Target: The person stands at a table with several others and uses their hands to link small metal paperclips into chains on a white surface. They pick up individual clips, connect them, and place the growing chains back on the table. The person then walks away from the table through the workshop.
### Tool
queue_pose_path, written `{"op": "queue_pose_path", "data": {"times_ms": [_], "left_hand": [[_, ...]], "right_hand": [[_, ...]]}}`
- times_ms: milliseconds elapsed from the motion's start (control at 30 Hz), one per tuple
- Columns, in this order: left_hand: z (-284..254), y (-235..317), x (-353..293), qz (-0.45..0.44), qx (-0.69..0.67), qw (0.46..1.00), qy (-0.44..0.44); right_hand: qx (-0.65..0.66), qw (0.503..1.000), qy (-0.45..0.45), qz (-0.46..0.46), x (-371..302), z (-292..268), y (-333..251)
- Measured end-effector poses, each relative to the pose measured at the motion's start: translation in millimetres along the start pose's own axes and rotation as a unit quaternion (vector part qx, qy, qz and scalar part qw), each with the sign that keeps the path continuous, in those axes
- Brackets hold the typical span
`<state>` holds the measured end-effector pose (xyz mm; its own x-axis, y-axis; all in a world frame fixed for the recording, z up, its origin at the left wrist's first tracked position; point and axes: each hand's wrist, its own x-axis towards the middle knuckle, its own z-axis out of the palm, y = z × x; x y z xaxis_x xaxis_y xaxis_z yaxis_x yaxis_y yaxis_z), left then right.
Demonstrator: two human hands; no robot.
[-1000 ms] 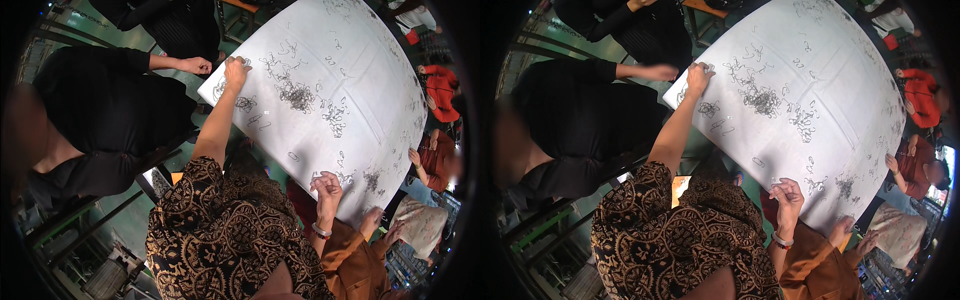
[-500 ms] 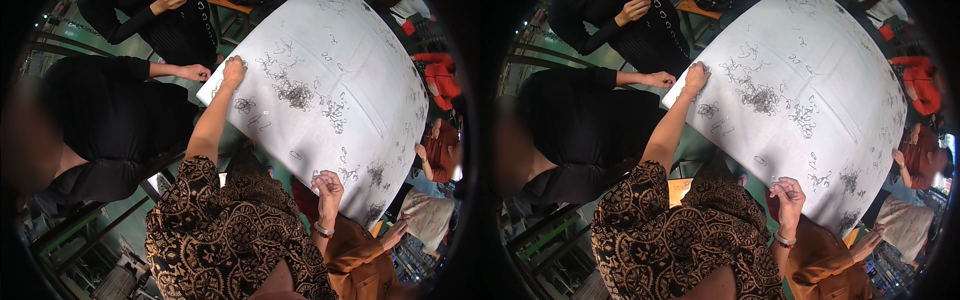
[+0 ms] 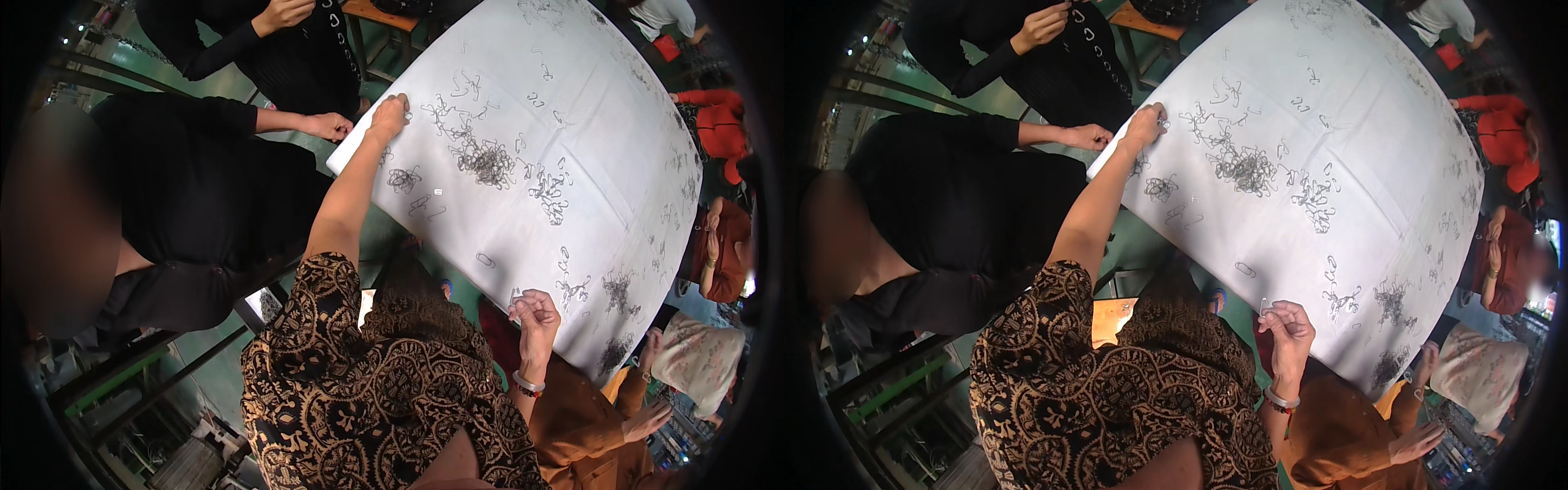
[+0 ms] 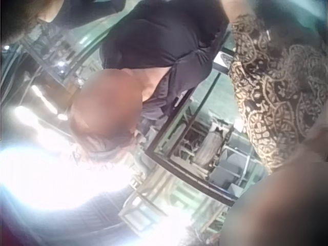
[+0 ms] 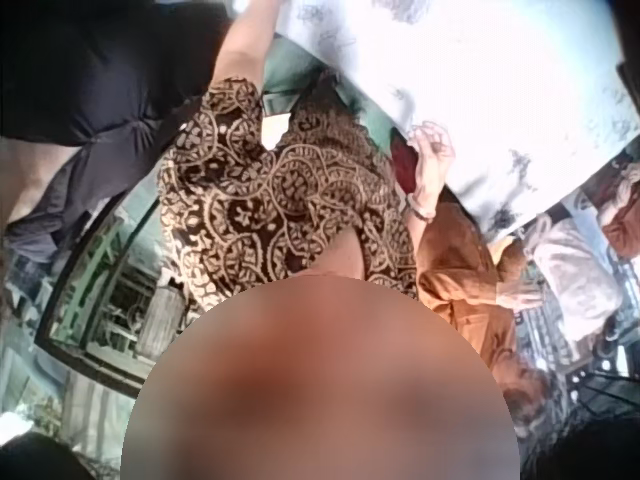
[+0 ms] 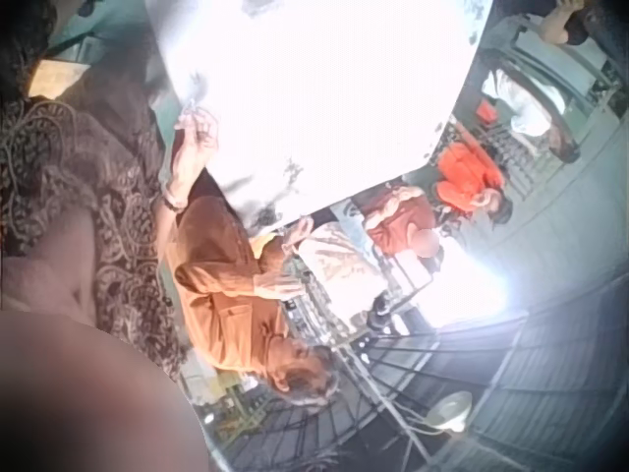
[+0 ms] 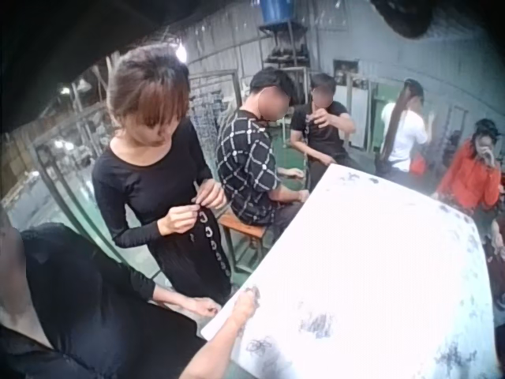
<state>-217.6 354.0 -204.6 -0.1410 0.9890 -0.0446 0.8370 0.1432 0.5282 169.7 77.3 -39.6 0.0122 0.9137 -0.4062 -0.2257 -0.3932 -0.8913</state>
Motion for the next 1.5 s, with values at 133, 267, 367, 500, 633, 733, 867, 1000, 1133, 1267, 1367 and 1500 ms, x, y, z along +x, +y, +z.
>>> {"op": "queue_pose_path", "data": {"times_ms": [133, 267, 367, 500, 633, 733, 867, 1000, 1133, 1267, 1367, 1500], "left_hand": [[16.7, -11.7, 4.9, -0.001, -0.071, 0.997, 0.011], [13.3, -3.7, -1.3, -0.137, -0.570, 0.810, -0.031], [6.1, 22.2, -17.1, -0.140, -0.808, 0.564, -0.100], [15.8, 73.8, -47.8, -0.166, -0.881, 0.437, -0.079], [36.0, 121.3, -78.6, -0.140, -0.887, 0.395, -0.194], [32.2, 155.4, -99.7, -0.145, -0.882, 0.361, -0.267], [35.1, 188.2, -132.2, -0.127, -0.866, 0.335, -0.348], [62.0, 200.3, -152.5, -0.119, -0.856, 0.308, -0.397], [104.8, 205.8, -163.0, 0.019, -0.771, 0.479, -0.420], [143.6, 217.1, -169.4, -0.155, -0.636, 0.680, -0.329], [150.0, 209.7, -178.4, 0.067, -0.306, 0.944, -0.108], [123.1, 160.2, -149.7, 0.136, -0.216, 0.967, 0.004]], "right_hand": [[-0.015, 0.999, 0.030, -0.002, -2.9, -0.6, -0.6], [0.023, 0.999, 0.029, -0.003, -6.4, 0.9, -0.1], [0.068, 0.998, 0.018, -0.003, -1.8, 5.3, 0.8], [0.065, 0.997, 0.029, -0.006, 3.3, 10.4, 0.2], [0.067, 0.998, -0.012, -0.002, 9.4, 10.1, 2.9], [0.081, 0.997, 0.001, 0.007, 10.8, 3.0, 5.7], [0.096, 0.995, 0.013, -0.002, 8.2, -12.5, 8.0], [0.113, 0.993, 0.041, -0.005, -2.6, -31.5, 11.4], [0.132, 0.989, 0.060, -0.003, -14.0, -47.3, 18.4], [0.122, 0.989, 0.080, -0.008, -16.9, -54.6, 28.0], [0.134, 0.988, 0.078, -0.020, -16.4, -57.4, 34.0], [0.143, 0.986, 0.083, -0.012, -15.1, -58.4, 36.4]]}}
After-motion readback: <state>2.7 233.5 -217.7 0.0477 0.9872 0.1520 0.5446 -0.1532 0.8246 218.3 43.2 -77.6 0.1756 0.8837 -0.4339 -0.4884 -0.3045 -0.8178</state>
